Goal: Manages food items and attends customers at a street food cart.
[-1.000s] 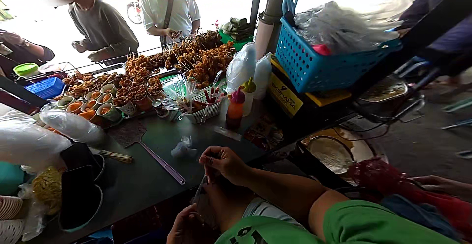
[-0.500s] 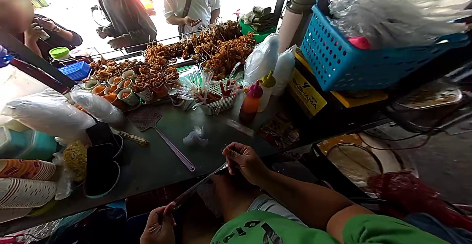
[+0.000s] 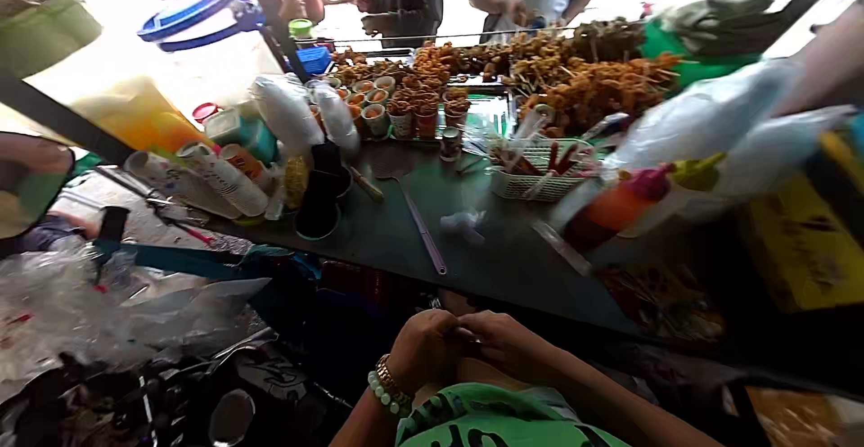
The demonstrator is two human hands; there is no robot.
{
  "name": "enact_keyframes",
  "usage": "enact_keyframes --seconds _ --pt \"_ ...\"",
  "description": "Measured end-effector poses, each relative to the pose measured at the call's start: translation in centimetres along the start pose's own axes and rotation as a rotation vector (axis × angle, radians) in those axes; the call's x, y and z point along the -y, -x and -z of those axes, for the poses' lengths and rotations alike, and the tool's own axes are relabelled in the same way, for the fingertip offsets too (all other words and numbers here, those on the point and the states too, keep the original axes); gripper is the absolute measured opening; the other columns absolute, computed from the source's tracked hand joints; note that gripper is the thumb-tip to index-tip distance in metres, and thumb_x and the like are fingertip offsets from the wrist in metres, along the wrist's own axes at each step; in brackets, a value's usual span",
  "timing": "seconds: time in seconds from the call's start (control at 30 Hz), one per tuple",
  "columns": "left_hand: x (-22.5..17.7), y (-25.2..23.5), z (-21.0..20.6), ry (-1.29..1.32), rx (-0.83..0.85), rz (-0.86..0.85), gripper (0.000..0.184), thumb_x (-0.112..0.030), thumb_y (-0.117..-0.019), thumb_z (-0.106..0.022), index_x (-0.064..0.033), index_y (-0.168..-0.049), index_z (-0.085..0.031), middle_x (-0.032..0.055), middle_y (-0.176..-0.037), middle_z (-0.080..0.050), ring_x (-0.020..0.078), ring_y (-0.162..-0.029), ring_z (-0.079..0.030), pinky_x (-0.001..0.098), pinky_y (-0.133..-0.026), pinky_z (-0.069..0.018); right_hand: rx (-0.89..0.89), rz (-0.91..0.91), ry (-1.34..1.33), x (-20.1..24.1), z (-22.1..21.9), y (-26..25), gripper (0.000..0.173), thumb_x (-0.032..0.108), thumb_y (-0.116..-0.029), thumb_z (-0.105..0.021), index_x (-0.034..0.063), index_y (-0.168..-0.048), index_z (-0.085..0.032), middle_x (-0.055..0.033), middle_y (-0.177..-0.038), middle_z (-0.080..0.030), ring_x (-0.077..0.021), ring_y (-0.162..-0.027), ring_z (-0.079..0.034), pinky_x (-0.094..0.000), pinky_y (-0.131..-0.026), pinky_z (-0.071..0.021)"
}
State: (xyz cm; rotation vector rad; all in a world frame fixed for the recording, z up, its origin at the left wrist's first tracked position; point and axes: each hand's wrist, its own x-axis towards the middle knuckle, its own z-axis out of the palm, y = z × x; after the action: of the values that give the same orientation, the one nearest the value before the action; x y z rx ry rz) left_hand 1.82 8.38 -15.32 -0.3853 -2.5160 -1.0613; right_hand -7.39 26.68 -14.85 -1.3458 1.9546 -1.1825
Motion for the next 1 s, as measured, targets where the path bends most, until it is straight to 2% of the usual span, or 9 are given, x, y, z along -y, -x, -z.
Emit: enact_keyframes --seconds 0.1,0.23,0.37,0.47,0.53,0.63,0.7,0.87,1.0 --pt "0.1 -0.4 2.1 0.121 -0.058 0.056 0.010 0.000 -0.0918 -0.067 0.0082 -0.093 -0.071 0.0171 -0.088 -0.073 0.0204 -0.085 -0.073 0.0300 -0.084 -0.0585 -0.157 0.044 -0.027 -0.8 -1.4 -1.3 0.023 0.013 -0.1009 -0.054 -0.0017 -0.100 -0.071 -0.0067 -0.078 -0.070 -0.0093 -0.071 -0.067 -0.0279 -0.070 -0.0562" --pt "0.0 -0.1 3.5 0.246 -0.143 0.152 0.012 0.005 -0.0926 -0.063 0.0107 -0.098 -0.072 0.0179 -0.091 -0.072 0.0162 -0.086 -0.070 0.0269 -0.083 -0.0567 -0.199 0.037 -0.241 -0.6 -1.6 -2.4 0.027 0.027 -0.1027 -0.056 0.0030 -0.099 -0.069 0.0072 -0.080 -0.068 0.0059 -0.072 -0.062 -0.0159 -0.070 -0.0538" --pt "0.1 0.3 3.6 0.282 -0.085 0.180 0.013 0.001 -0.0947 -0.063 0.0120 -0.096 -0.069 0.0186 -0.090 -0.068 0.0175 -0.086 -0.066 0.0280 -0.081 -0.0545 -0.208 -0.043 -0.577 0.0 -2.3 -2.8 0.016 0.023 -0.1044 -0.055 0.0172 -0.097 -0.068 0.0170 -0.075 -0.063 0.0069 -0.067 -0.057 -0.0142 -0.065 -0.0497" --pt "0.1 0.2 3.4 0.337 -0.117 0.216 0.017 -0.005 -0.0964 -0.065 0.0118 -0.095 -0.068 0.0143 -0.086 -0.066 0.0108 -0.078 -0.063 0.0229 -0.075 -0.0523 -0.233 -0.084 -0.695 0.1 -2.7 -2.4 0.014 0.013 -0.1016 -0.058 0.0184 -0.094 -0.068 0.0153 -0.074 -0.065 0.0051 -0.064 -0.058 -0.0144 -0.062 -0.0494" --pt "-0.4 0.0 2.7 0.529 -0.191 0.322 0.017 -0.008 -0.0981 -0.064 0.0092 -0.101 -0.065 0.0053 -0.085 -0.066 0.0020 -0.074 -0.060 0.0188 -0.070 -0.0517 -0.310 -0.074 -0.678 0.2 -2.9 -2.1 0.014 0.011 -0.1000 -0.060 0.0194 -0.093 -0.068 0.0155 -0.074 -0.066 0.0053 -0.064 -0.059 -0.0138 -0.062 -0.0500" --pt "-1.4 0.0 1.3 0.874 -0.261 0.444 0.020 -0.007 -0.0997 -0.060 0.0064 -0.113 -0.066 0.0027 -0.099 -0.070 0.0046 -0.084 -0.066 0.0247 -0.079 -0.0571 -0.449 -0.039 -0.643 1.0 -3.2 -1.9 0.014 0.007 -0.0995 -0.059 0.0168 -0.094 -0.068 0.0141 -0.075 -0.068 0.0051 -0.063 -0.060 -0.0133 -0.061 -0.0519" --pt "-1.5 0.1 0.2 0.956 -0.349 0.472 0.015 -0.005 -0.0994 -0.059 0.0039 -0.104 -0.071 0.0028 -0.100 -0.070 0.0064 -0.087 -0.067 0.0263 -0.081 -0.0584 -0.481 -0.024 -0.599 1.5 -3.3 -1.9 0.014 0.003 -0.0978 -0.060 0.0146 -0.094 -0.068 0.0138 -0.076 -0.069 0.0051 -0.065 -0.062 -0.0136 -0.063 -0.0533" --pt "-1.7 0.4 -0.8 1.065 -0.480 0.565 0.007 -0.004 -0.0928 -0.069 -0.0045 -0.086 -0.067 -0.0024 -0.079 -0.069 0.0041 -0.073 -0.066 0.0235 -0.072 -0.0564 -0.466 0.017 -0.424 0.9 -4.0 -1.7 0.006 0.015 -0.0964 -0.065 0.0114 -0.096 -0.070 0.0115 -0.079 -0.069 0.0052 -0.069 -0.063 -0.0123 -0.065 -0.0537" --pt "-2.6 0.6 -0.7 1.029 -0.512 0.563 0.008 -0.005 -0.0938 -0.070 -0.0015 -0.087 -0.067 -0.0019 -0.077 -0.068 0.0021 -0.070 -0.064 0.0210 -0.069 -0.0552 -0.447 0.024 -0.361 1.7 -4.0 -1.1 0.006 0.014 -0.0981 -0.065 0.0112 -0.098 -0.070 0.0120 -0.082 -0.069 0.0049 -0.070 -0.063 -0.0126 -0.067 -0.0544"
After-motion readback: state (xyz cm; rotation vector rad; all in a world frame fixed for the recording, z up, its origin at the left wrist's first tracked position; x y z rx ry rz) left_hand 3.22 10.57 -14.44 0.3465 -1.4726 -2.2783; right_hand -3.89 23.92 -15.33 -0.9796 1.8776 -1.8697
